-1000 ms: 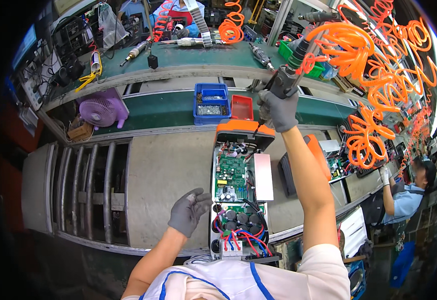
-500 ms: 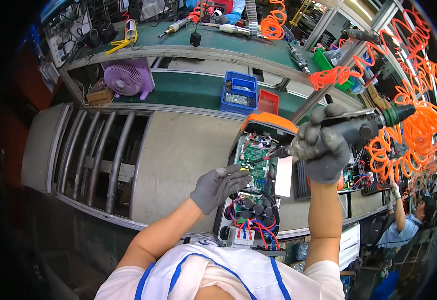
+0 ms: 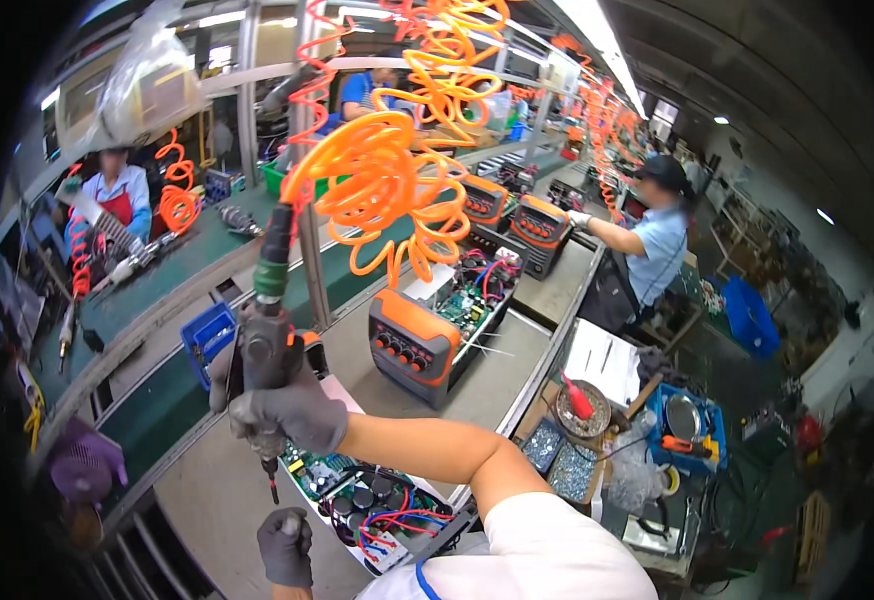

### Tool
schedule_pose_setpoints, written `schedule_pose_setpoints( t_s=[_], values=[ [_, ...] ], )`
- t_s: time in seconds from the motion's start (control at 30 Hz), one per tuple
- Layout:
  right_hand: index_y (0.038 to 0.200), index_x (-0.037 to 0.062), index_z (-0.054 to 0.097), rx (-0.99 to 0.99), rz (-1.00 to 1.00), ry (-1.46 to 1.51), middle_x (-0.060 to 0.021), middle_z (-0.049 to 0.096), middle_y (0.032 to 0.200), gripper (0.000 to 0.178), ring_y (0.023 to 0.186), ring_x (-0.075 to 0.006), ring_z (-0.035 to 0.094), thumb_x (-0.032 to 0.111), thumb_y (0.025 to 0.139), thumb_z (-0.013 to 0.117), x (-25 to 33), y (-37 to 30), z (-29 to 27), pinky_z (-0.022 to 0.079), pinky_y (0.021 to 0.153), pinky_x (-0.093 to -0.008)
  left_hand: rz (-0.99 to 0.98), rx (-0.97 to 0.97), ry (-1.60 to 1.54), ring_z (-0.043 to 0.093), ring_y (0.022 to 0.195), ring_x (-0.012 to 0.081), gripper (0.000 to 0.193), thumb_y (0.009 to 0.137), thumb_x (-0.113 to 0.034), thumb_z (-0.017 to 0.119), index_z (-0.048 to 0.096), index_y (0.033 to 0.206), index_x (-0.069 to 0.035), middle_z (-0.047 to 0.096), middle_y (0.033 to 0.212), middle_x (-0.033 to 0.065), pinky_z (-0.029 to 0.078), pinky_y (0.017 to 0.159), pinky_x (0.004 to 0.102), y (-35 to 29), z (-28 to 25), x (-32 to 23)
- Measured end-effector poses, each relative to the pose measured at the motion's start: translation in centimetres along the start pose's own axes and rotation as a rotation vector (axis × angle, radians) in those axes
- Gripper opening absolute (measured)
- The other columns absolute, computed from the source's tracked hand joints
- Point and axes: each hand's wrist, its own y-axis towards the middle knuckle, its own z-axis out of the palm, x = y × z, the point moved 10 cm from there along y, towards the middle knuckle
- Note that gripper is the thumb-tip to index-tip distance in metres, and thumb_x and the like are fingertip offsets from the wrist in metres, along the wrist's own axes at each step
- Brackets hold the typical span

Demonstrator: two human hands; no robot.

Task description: The person assembles an electronic device on a workbench. They connect wires to a circuit board, secure the casing with a pneumatic screwdriver, and use a red air blower to clean the interior. The device remains open on the table at the end.

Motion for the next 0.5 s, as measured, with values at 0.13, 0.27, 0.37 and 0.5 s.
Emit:
schedule_pose_setpoints(
  t_s=[0.13,0.27,0.37,0.5],
  values=[
    [0.096,0.0066,0.051,-0.042,-0.005,0.053,-0.0088,0.058,0.075,0.034,0.052,-0.017,0.055,0.0,0.063,0.058,-0.5,-1.2,-0.6,0.046,0.046,-0.0279,0.109,0.004,0.254,0.037,0.044,0.0052,0.044,0.074,-0.041,0.071,0.062,0.077,0.001,0.047,0.054,-0.0024,0.024,0.04,0.0222,-1.1,1.1,-2.2],
    [0.094,0.0057,0.05,-0.069,0.019,0.088,-0.0092,0.056,0.072,0.036,0.049,-0.0181,0.054,-0.002,0.059,0.057,-0.8,-1.7,-0.8,0.045,0.043,-0.0292,0.27,-0.019,0.478,0.044,0.052,0.0057,0.043,0.072,-0.04,0.073,0.062,0.073,0.001,0.052,0.059,-0.0016,0.031,0.048,0.0228,-2.0,2.2,-4.1],
    [0.094,0.0056,0.051,-0.08,0.021,0.082,-0.0098,0.057,0.072,0.035,0.051,-0.0173,0.054,-0.001,0.06,0.058,-0.3,-2.4,-0.8,0.046,0.044,-0.0294,0.168,0.032,0.497,0.049,0.058,0.0075,0.039,0.071,-0.036,0.074,0.063,0.073,0.002,0.056,0.063,-0.0004,0.036,0.053,0.0236,-1.8,3.0,-4.1],
    [0.096,0.006,0.053,-0.068,0.047,0.029,-0.0118,0.058,0.075,0.035,0.057,-0.0163,0.055,-0.001,0.063,0.058,-0.6,-3.1,-1.4,0.048,0.049,-0.0294,0.198,0.068,0.466,0.048,0.058,0.0084,0.032,0.069,-0.027,0.074,0.062,0.073,0.003,0.055,0.063,-0.0005,0.037,0.054,0.0244,-1.5,3.8,-3.7]
  ],
)
